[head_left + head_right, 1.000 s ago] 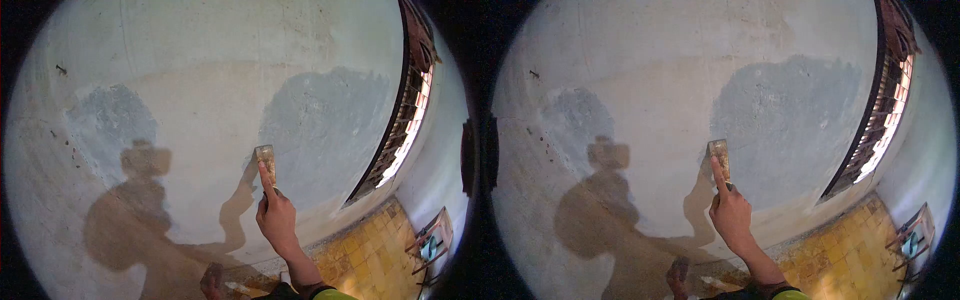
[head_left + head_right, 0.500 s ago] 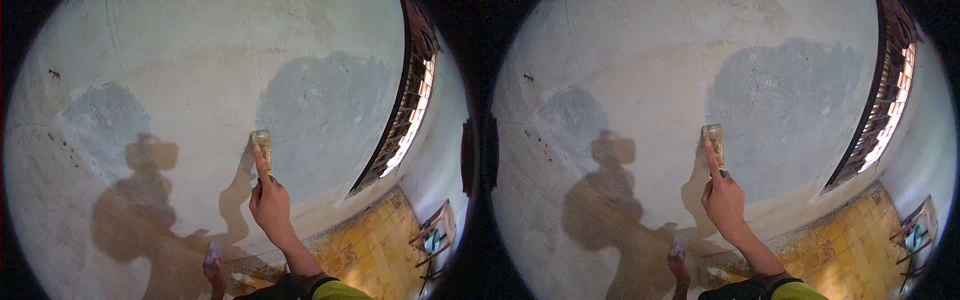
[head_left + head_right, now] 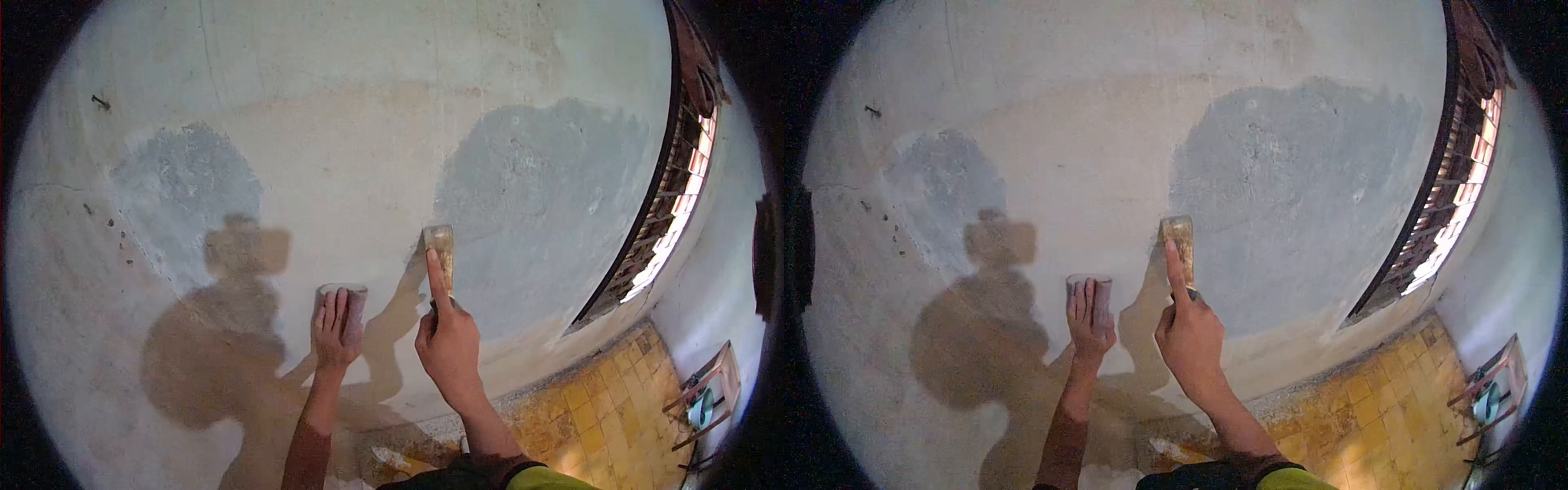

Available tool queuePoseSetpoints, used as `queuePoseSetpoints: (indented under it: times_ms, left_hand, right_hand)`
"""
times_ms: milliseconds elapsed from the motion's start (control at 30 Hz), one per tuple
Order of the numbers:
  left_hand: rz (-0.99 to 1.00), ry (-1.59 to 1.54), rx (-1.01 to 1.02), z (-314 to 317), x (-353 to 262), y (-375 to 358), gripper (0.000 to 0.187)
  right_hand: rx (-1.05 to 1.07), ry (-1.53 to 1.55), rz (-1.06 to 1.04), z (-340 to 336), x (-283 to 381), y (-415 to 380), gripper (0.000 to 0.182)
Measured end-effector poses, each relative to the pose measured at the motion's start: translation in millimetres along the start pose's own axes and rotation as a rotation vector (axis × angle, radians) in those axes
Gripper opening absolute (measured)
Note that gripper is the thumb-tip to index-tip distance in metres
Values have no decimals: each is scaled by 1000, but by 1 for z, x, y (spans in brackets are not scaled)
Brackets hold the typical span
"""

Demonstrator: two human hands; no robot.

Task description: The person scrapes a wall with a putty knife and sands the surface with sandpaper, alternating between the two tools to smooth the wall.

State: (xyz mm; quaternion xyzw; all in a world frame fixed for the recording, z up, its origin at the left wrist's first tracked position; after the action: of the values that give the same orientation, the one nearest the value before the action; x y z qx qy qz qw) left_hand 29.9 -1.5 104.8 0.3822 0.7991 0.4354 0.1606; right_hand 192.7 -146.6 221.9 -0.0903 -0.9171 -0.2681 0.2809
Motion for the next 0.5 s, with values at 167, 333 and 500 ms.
queuePoseSetpoints:
  times_ms: [167,333,500]
  left_hand:
    - [125,265,-55,7,2,-4,46]
    - [202,325,-112,15,7,-6,50]
    - [154,257,-56,16,8,-12,51]
  right_hand:
    - [-77,19,-37,-7,8,8,97]
    - [-26,5,19,-2,4,-1,97]
    - [-58,-17,45,-6,6,-1,97]
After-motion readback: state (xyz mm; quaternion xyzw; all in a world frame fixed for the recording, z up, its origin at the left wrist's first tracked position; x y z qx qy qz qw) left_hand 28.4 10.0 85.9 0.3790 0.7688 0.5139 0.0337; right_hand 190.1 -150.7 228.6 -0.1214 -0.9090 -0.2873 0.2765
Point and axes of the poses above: each hand's wrist, its own y-axis towards the middle knuckle, its own z-axis out of the palm, x = y × z, the point moved 3 cm from there along y, towards the middle knuckle, and after that the axes turned 10 degrees about x, right-handed, at the moved point
